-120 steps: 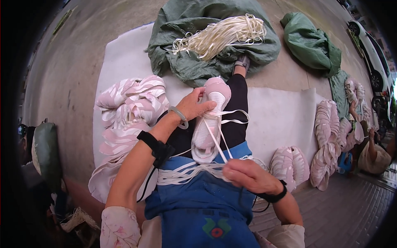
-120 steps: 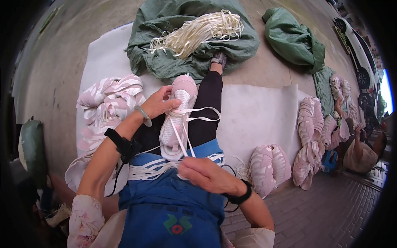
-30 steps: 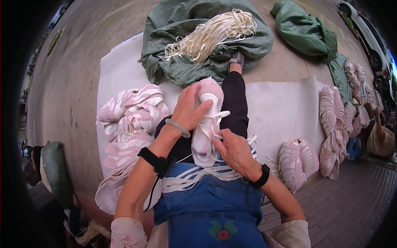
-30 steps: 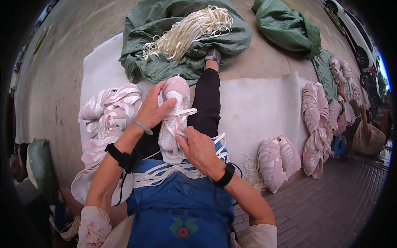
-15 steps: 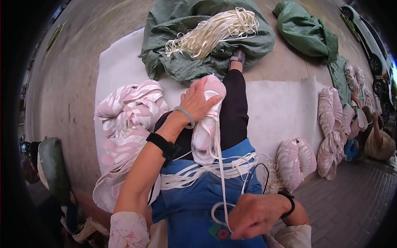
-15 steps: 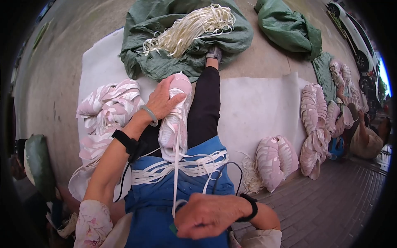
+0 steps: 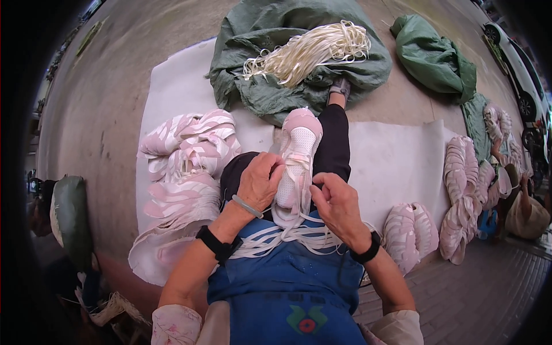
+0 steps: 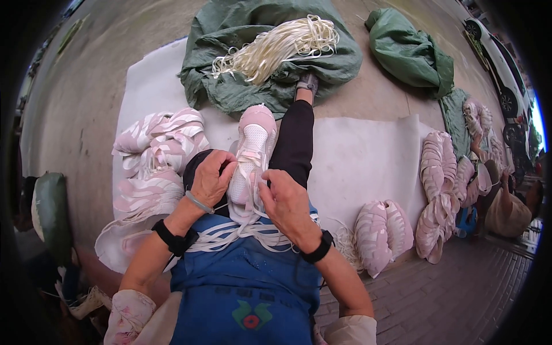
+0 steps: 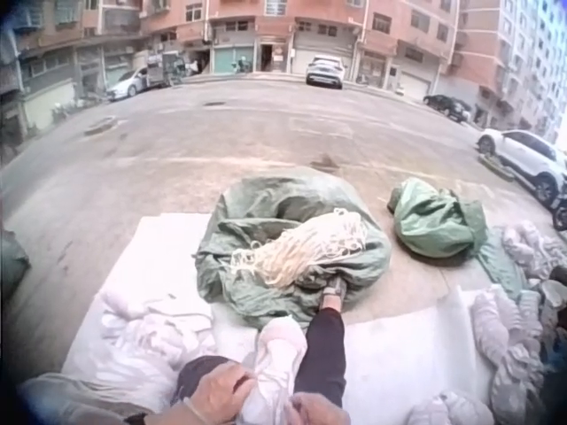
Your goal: The recorder is inserting laces into several pink and white sneakers, pulling them through the eyelets and arranging the surplus lace.
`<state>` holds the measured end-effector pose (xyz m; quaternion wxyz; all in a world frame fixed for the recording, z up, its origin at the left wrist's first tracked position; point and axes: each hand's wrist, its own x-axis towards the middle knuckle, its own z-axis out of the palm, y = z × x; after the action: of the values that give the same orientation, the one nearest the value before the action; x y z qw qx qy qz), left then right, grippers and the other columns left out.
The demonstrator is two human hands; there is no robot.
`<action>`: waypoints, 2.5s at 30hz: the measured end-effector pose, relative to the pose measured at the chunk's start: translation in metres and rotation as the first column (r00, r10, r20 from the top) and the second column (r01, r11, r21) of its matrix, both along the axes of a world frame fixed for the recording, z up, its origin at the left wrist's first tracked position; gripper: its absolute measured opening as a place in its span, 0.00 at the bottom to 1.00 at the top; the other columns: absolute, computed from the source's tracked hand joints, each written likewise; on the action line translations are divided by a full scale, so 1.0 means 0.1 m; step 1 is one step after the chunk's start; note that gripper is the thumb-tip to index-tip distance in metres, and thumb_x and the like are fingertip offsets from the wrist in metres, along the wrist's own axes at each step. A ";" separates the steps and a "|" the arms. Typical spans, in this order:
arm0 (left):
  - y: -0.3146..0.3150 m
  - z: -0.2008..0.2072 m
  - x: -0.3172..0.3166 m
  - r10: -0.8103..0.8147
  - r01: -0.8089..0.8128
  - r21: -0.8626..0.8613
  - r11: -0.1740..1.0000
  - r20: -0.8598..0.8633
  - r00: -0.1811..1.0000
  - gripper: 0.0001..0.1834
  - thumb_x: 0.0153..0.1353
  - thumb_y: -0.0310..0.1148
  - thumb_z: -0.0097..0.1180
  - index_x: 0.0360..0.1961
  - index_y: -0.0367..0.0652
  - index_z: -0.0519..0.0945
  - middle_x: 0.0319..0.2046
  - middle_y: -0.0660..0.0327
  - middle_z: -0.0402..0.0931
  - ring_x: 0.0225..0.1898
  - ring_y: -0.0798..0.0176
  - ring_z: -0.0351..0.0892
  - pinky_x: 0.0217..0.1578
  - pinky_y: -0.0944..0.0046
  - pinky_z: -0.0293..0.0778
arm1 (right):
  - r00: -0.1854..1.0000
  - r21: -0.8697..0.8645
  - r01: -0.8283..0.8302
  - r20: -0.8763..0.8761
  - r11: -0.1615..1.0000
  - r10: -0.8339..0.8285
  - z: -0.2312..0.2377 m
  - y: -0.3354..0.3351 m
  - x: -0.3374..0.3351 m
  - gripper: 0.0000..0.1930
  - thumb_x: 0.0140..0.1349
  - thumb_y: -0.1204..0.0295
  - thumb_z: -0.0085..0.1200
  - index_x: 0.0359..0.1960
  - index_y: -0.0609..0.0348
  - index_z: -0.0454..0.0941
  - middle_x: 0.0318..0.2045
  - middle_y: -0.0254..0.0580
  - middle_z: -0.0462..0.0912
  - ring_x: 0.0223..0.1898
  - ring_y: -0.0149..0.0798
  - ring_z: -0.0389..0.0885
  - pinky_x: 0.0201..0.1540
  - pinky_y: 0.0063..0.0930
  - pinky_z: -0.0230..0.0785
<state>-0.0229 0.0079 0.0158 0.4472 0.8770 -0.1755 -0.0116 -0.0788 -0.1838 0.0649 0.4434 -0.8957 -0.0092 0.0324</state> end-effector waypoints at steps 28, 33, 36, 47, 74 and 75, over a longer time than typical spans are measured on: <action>-0.01 0.00 0.08 0.007 -0.003 -0.071 0.997 0.049 0.999 0.06 0.52 0.18 0.53 0.31 0.37 0.72 0.29 0.52 0.70 0.31 0.48 0.75 0.32 0.59 0.71 | 0.975 -0.101 0.131 -0.167 0.986 -0.147 -0.30 0.05 0.34 0.10 0.60 0.68 0.53 0.29 0.64 0.75 0.22 0.54 0.78 0.25 0.55 0.78 0.31 0.44 0.70; -0.02 -0.06 0.09 -0.001 0.004 -0.044 0.999 0.053 0.999 0.06 0.54 0.19 0.52 0.33 0.38 0.71 0.31 0.51 0.71 0.32 0.45 0.75 0.32 0.56 0.71 | 0.999 -0.273 -0.028 0.036 0.962 0.039 -0.21 0.20 0.10 0.17 0.58 0.64 0.56 0.41 0.63 0.68 0.31 0.50 0.74 0.25 0.54 0.79 0.28 0.43 0.73; -0.01 -0.10 0.14 -0.027 0.029 -0.031 0.999 0.058 0.998 0.05 0.56 0.21 0.50 0.34 0.39 0.71 0.33 0.50 0.71 0.33 0.42 0.75 0.33 0.52 0.72 | 0.992 -0.417 -0.107 -0.112 0.903 0.066 -0.18 0.33 0.08 0.16 0.57 0.66 0.55 0.39 0.64 0.66 0.33 0.52 0.73 0.26 0.55 0.79 0.29 0.43 0.75; -0.05 -0.03 0.05 -0.111 0.099 0.139 0.985 0.080 0.991 0.11 0.57 0.22 0.50 0.42 0.41 0.74 0.36 0.51 0.72 0.34 0.44 0.78 0.34 0.53 0.75 | 0.996 -0.358 -0.080 -0.003 0.930 0.084 -0.31 0.16 0.04 0.21 0.59 0.64 0.55 0.50 0.61 0.65 0.32 0.49 0.74 0.26 0.54 0.80 0.26 0.42 0.75; -0.19 0.17 -0.19 0.051 0.038 0.152 0.988 -0.539 0.841 0.17 0.62 0.41 0.55 0.27 0.34 0.75 0.14 0.56 0.76 0.13 0.64 0.76 0.16 0.63 0.70 | 0.968 -0.330 -0.160 0.133 0.930 0.213 -0.29 0.18 0.02 0.07 0.55 0.73 0.54 0.34 0.59 0.70 0.31 0.45 0.71 0.24 0.48 0.79 0.24 0.37 0.73; -0.19 0.13 -0.19 0.046 0.042 0.190 0.981 -0.434 0.900 0.16 0.60 0.38 0.54 0.25 0.34 0.75 0.15 0.53 0.76 0.16 0.57 0.77 0.19 0.59 0.71 | 0.968 -0.329 -0.162 0.131 0.930 0.215 -0.29 0.18 0.03 0.07 0.55 0.73 0.54 0.34 0.59 0.70 0.31 0.45 0.71 0.24 0.48 0.79 0.24 0.37 0.73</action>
<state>-0.0420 -0.0111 0.0289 0.3873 0.8917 -0.0680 -0.2242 -0.0761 -0.1655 0.0357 0.2871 -0.9495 -0.1269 0.0017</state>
